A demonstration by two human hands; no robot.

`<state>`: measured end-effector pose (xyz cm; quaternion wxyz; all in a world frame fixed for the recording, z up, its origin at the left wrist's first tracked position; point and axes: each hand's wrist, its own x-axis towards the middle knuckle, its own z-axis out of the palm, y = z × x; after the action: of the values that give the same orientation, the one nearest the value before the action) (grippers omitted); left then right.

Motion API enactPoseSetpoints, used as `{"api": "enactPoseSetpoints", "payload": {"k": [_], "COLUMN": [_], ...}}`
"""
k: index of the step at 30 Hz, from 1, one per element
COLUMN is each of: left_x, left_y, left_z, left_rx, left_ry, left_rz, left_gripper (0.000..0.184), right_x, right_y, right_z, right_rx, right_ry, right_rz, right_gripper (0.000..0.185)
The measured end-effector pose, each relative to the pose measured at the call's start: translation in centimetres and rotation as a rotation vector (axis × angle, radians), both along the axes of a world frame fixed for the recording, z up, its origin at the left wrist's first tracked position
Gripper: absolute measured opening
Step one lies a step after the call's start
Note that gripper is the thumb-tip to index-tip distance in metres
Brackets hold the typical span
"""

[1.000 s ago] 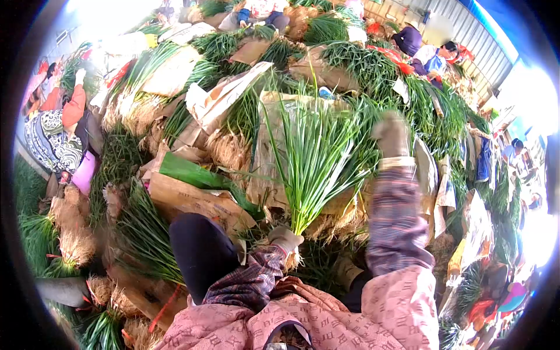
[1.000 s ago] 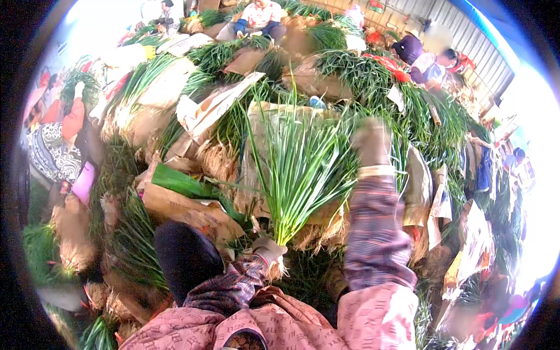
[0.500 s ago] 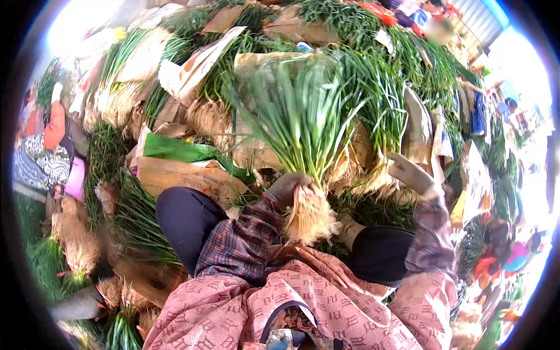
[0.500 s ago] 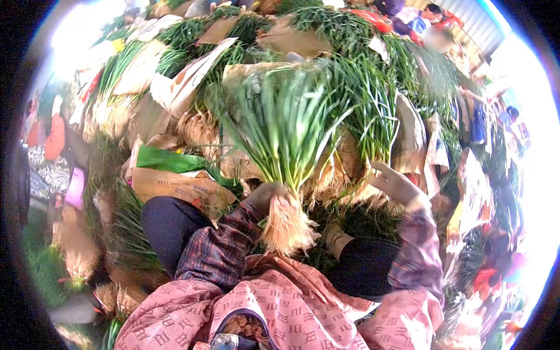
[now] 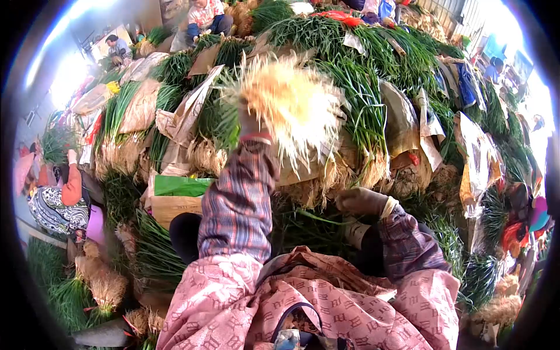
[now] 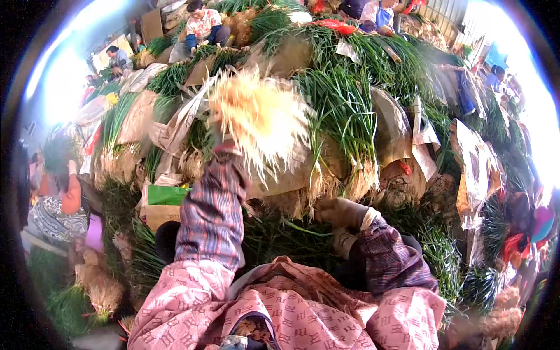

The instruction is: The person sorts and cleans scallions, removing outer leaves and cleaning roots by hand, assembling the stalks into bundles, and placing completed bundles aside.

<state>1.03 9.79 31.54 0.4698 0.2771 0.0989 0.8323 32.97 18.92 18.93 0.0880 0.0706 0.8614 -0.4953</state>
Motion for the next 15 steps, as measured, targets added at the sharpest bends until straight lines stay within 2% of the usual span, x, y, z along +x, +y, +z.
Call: {"api": "enactPoseSetpoints", "payload": {"k": [1, 3, 4, 5, 7, 8, 9, 10, 11, 12, 13, 15], "left_x": [-1.0, -2.0, -1.7, -1.3, 0.5, 2.7, 2.2, 4.1, 4.4, 4.4, 3.7, 1.0], "left_y": [0.4, 1.2, 1.2, 1.6, 2.2, 2.0, 2.4, 1.0, 1.0, 0.3, 0.2, -1.9], "left_z": [1.6, 3.2, 3.3, 3.5, 5.3, 6.8, 5.7, 6.8, 6.4, 7.1, 7.4, 7.9], "left_rx": [0.003, -0.016, -0.061, -0.07, 0.247, 0.049, 0.276, 0.124, 0.166, 0.204, 0.206, 0.218], "left_ry": [0.015, 0.205, 0.446, 0.529, -0.128, -0.17, 0.059, 0.017, -0.001, 0.034, 0.249, 0.342], "left_rz": [0.047, 0.292, 0.579, 0.683, -0.205, 0.009, -0.026, 0.123, 0.195, 0.102, 0.386, 0.423], "left_gripper": [0.024, 0.023, 0.022, 0.022, 0.021, 0.021, 0.027, 0.032, 0.03, 0.028, 0.025, 0.021], "right_x": [1.6, 2.5, 1.2, 0.1, -4.0, -6.6, -9.6, -12.9, -15.8, -18.6, -20.8, -23.2], "right_y": [2.7, 1.6, 3.0, 4.3, 5.4, 5.4, 5.1, 4.6, 3.7, 2.6, 1.4, -1.4], "right_z": [-3.0, 1.4, 1.7, 1.9, 6.4, 8.7, 10.6, 12.4, 13.5, 14.4, 14.6, 13.0], "right_rx": [0.435, 0.672, 0.651, 0.626, 0.4, 0.24, 0.074, -0.088, -0.204, -0.313, -0.408, -0.503], "right_ry": [0.073, -0.221, -0.119, -0.012, 0.243, 0.359, 0.468, 0.568, 0.618, 0.645, 0.635, 0.518], "right_rz": [0.354, 0.121, 0.019, -0.076, -0.292, -0.385, -0.444, -0.478, -0.452, -0.422, -0.387, -0.297], "right_gripper": [0.022, 0.03, 0.036, 0.042, 0.037, 0.035, 0.033, 0.03, 0.028, 0.026, 0.023, 0.02]}}
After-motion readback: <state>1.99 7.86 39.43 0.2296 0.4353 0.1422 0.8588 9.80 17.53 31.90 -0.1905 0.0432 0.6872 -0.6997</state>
